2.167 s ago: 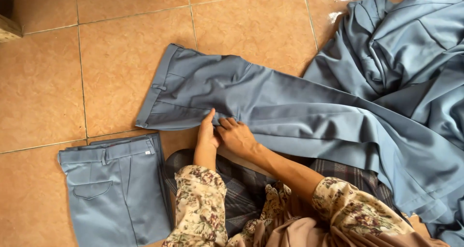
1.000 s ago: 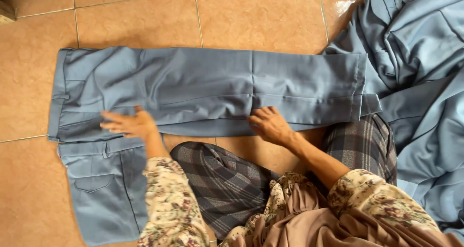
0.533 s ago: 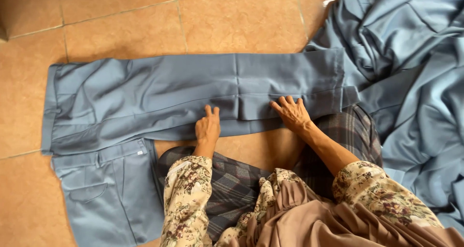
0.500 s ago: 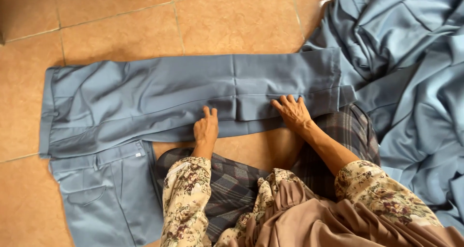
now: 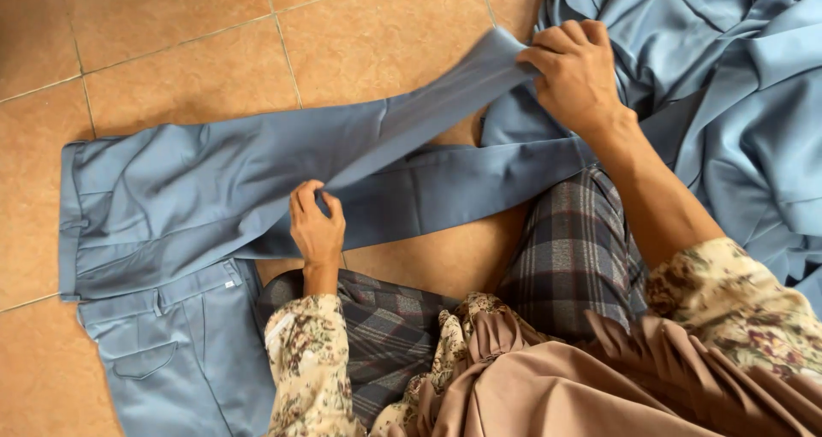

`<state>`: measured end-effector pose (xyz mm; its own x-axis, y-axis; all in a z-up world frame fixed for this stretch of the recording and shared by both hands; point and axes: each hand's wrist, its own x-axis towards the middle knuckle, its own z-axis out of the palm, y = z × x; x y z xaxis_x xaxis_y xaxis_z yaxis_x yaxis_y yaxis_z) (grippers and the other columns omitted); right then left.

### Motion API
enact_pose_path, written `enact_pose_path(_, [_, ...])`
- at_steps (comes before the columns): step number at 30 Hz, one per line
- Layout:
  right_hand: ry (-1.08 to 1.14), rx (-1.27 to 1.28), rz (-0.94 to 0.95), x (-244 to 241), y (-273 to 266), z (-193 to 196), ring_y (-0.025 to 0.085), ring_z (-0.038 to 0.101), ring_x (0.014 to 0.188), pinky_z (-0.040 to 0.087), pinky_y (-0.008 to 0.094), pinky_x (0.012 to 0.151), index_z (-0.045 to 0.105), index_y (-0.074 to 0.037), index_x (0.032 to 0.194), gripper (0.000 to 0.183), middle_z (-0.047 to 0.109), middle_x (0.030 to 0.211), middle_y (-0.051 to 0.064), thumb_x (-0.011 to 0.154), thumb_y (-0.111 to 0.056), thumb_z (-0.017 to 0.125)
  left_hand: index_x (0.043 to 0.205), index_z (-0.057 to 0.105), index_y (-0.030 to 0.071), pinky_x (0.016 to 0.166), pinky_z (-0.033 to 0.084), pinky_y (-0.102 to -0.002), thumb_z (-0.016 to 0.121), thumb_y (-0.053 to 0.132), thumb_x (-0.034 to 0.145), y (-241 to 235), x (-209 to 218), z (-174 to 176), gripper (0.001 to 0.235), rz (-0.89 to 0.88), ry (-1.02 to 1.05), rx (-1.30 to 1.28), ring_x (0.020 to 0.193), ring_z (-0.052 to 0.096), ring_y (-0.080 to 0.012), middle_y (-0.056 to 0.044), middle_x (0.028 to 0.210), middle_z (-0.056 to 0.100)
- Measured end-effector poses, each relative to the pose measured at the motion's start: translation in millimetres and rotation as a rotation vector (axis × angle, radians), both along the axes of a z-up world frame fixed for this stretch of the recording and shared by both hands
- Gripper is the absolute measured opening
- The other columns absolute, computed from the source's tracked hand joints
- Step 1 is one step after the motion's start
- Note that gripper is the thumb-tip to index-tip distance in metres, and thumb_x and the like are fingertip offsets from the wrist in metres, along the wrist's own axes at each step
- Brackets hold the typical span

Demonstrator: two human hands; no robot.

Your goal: The person sits on a tiled floor and folds a pair of blue trousers by hand. They smooth the fabric, fold the legs together, and then fold the garment into a compact rectangle before placing it aside.

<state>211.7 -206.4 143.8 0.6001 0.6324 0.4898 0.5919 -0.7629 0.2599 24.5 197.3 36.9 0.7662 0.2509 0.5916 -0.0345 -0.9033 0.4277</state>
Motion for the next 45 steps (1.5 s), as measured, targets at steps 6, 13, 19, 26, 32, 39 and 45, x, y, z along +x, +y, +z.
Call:
enact_pose_path(6, [0.162, 0.045, -0.075, -63, -58, -38, 0.015, 0.06, 0.11, 0.039, 0.039, 0.106, 0.078, -0.027, 0.095, 0.024, 0.07, 0.105, -0.006, 0.072, -0.02, 0.075, 0.104, 0.061, 0.025, 0.076, 0.057, -0.039, 0.077, 0.023, 0.078, -8, -28, -69, 0.031, -0.103, 0.391, 0.255, 0.078, 0.072, -0.0245, 0.002, 0.093, 0.059])
enact_pose_path(13, [0.278, 0.039, -0.144, -80, -116, -102, 0.013, 0.062, 0.109, 0.044, 0.034, 0.101, 0.077, -0.025, 0.097, 0.016, 0.072, 0.104, -0.007, 0.085, -0.018, 0.067, 0.101, 0.056, 0.022, 0.074, 0.059, -0.046, 0.062, 0.026, 0.089, -10, -30, -124, 0.014, -0.302, 0.957, 0.424, 0.075, 0.076, -0.0345, -0.007, 0.105, 0.066])
enact_pose_path(19, [-0.014, 0.132, 0.027, -67, -90, -51, 0.017, 0.064, 0.106, 0.045, 0.033, 0.098, 0.076, -0.024, 0.088, 0.022, 0.072, 0.103, -0.006, 0.101, -0.011, 0.063, 0.114, 0.052, 0.015, 0.08, 0.059, -0.054, 0.067, 0.055, 0.085, -22, -32, -89, 0.051, -0.333, 1.074, 0.413, 0.084, 0.076, -0.0408, -0.018, 0.127, 0.061])
enact_pose_path(26, [0.37, 0.039, -0.013, -96, -133, -96, 0.02, 0.061, 0.119, 0.047, 0.039, 0.088, 0.074, -0.025, 0.097, 0.022, 0.07, 0.113, -0.005, 0.076, -0.021, 0.068, 0.116, 0.052, 0.016, 0.077, 0.061, -0.053, 0.06, 0.037, 0.092, -23, -31, -102, 0.033, -0.4, 1.071, 0.405, 0.08, 0.076, -0.0426, -0.017, 0.13, 0.056])
enact_pose_path(32, [0.502, -0.086, -0.119, -119, -123, -80, 0.026, 0.052, 0.139, 0.052, 0.042, 0.094, 0.067, -0.025, 0.132, 0.062, 0.059, 0.144, 0.002, 0.071, -0.021, 0.065, 0.112, 0.051, 0.01, 0.075, 0.062, -0.053, 0.064, 0.016, 0.087, -18, -35, -138, 0.029, -0.421, 1.035, 0.448, 0.079, 0.076, -0.0423, -0.021, 0.134, 0.054])
enact_pose_path(39, [0.412, -0.248, -0.117, -81, -136, -106, 0.016, 0.049, 0.143, 0.05, 0.035, 0.1, 0.067, -0.031, 0.126, 0.055, 0.057, 0.146, -0.008, 0.071, -0.025, 0.071, 0.112, 0.047, 0.007, 0.069, 0.063, -0.054, 0.062, 0.019, 0.091, -15, -25, -110, 0.029, -0.345, 0.936, 0.362, 0.074, 0.075, -0.0432, -0.014, 0.113, 0.055])
enact_pose_path(45, [0.553, 0.327, -0.211, -1, -109, -76, 0.017, 0.07, 0.112, 0.058, 0.035, 0.088, 0.074, -0.032, 0.117, 0.03, 0.071, 0.128, -0.011, 0.092, -0.014, 0.075, 0.114, 0.043, 0.016, 0.077, 0.06, -0.058, 0.06, 0.014, 0.087, 16, 13, -30, 0.032, -0.106, 0.717, -0.082, 0.092, 0.07, -0.0485, -0.016, 0.11, 0.056])
